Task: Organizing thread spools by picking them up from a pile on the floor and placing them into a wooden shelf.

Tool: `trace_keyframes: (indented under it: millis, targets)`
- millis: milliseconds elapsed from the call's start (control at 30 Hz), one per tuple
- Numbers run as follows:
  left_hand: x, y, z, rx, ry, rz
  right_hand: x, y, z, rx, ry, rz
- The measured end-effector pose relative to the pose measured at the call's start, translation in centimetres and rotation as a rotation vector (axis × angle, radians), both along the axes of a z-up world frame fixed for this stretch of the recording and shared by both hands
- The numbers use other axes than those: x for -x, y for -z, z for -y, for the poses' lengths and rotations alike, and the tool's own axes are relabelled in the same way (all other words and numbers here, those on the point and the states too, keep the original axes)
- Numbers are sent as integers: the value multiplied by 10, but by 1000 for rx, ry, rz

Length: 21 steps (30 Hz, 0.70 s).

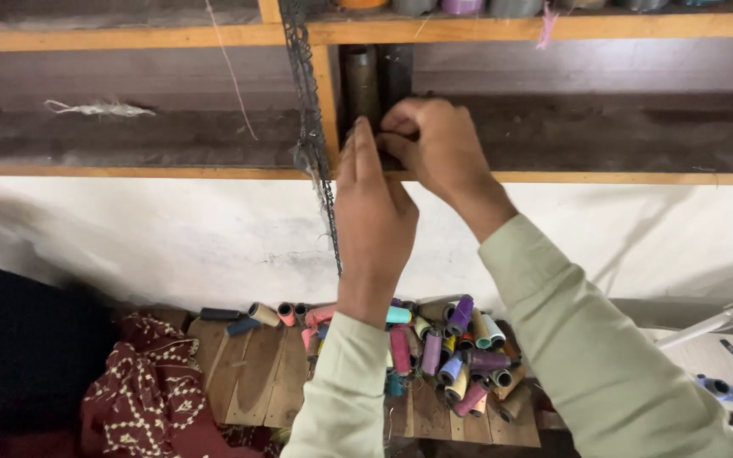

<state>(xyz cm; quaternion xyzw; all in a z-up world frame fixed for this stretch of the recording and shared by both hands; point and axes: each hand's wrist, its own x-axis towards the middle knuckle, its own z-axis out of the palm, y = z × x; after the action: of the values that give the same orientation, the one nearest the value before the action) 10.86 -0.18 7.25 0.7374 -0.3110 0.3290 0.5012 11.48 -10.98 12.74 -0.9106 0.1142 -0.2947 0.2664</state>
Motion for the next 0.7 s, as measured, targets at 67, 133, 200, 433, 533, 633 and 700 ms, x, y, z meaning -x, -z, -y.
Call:
trace_keyframes:
  millis: [67, 133, 200, 433, 533, 633, 700]
  targets:
    - [2, 1, -4, 3, -13, -12, -6, -5, -6, -17, 41, -23]
    - [1, 8, -14, 6, -47, -33, -10, 0, -6, -32, 60, -54]
    - [-4, 17, -24, 54, 92, -22, -12, 13, 9, 39, -155, 220]
    - [67, 67, -97, 465, 278, -305, 95, 64, -60, 312, -254, 567]
    - [95, 131, -129, 486, 207, -508, 138, 150, -90, 298, -420, 494]
    - [123, 225, -157, 336, -46, -1054, 173, 249, -113, 40, -552, -144]
    - [138, 289, -173, 17, -114, -1319, 182, 312, -123, -241, -414, -944]
